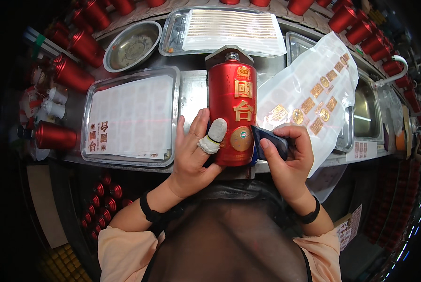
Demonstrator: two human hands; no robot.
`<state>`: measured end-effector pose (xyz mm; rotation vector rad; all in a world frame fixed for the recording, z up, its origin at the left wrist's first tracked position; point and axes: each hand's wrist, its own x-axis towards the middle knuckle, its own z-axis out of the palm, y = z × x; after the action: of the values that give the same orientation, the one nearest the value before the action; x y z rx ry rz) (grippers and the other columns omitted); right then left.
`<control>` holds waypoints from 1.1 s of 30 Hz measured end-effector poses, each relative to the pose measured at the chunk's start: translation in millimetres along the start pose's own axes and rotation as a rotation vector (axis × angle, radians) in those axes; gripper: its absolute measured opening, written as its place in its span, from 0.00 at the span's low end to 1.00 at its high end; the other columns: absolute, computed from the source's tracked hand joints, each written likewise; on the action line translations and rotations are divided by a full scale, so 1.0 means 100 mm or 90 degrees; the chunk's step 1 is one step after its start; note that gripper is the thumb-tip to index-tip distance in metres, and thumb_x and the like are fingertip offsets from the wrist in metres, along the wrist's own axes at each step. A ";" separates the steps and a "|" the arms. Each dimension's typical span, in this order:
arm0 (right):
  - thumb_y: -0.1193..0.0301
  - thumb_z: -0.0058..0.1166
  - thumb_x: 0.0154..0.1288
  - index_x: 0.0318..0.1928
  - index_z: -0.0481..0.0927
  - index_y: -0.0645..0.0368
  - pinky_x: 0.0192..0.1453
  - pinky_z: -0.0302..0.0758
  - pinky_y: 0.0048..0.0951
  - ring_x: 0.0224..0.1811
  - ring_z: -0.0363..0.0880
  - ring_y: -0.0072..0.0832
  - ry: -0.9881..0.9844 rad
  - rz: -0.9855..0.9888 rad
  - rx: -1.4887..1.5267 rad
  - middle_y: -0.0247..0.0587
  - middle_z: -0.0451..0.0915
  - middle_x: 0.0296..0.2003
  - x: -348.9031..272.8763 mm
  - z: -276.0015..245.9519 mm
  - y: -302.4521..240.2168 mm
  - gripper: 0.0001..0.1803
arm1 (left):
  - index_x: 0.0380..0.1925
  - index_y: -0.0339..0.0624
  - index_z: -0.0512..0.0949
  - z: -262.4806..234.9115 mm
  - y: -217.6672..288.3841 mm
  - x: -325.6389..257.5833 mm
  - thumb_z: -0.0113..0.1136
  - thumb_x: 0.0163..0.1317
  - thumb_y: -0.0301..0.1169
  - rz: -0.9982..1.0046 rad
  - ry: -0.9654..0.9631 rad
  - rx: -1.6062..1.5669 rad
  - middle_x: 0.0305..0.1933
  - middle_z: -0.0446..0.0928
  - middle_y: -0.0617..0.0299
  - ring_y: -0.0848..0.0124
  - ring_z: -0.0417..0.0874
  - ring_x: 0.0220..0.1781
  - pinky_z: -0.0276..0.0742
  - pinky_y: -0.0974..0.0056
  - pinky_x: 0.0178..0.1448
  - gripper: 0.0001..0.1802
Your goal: Applying decorative labels and stickers to red metallic bottles on an assembly line.
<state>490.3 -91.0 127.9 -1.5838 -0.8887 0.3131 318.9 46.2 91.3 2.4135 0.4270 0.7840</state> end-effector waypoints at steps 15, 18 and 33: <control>0.87 0.67 0.41 0.40 0.83 0.58 0.42 0.75 0.35 0.36 0.79 0.38 -0.126 -0.308 -0.180 0.39 0.82 0.36 -0.08 0.00 -0.19 0.21 | 0.61 0.58 0.78 -0.02 0.02 -0.10 0.70 0.47 0.26 0.030 -0.005 0.037 0.75 0.56 0.32 0.39 0.66 0.72 0.50 0.28 0.70 0.36; 0.86 0.68 0.36 0.39 0.85 0.56 0.41 0.76 0.36 0.36 0.79 0.40 -0.174 -0.333 -0.192 0.39 0.82 0.36 -0.16 -0.06 -0.19 0.23 | 0.61 0.59 0.79 -0.04 0.02 -0.15 0.69 0.49 0.25 0.043 -0.013 0.029 0.75 0.56 0.32 0.40 0.67 0.72 0.50 0.28 0.70 0.34; 0.79 0.63 0.61 0.43 0.78 0.64 0.40 0.75 0.21 0.35 0.76 0.16 0.010 0.059 0.009 0.33 0.80 0.34 0.04 0.03 -0.09 0.11 | 0.67 0.39 0.69 -0.06 0.19 0.15 0.79 0.42 0.39 0.061 -0.011 0.009 0.77 0.52 0.33 0.38 0.60 0.75 0.45 0.28 0.71 0.49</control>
<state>488.0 -86.6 136.3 -1.6150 -0.8017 0.3715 329.4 40.3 113.9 2.4669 0.3132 0.8033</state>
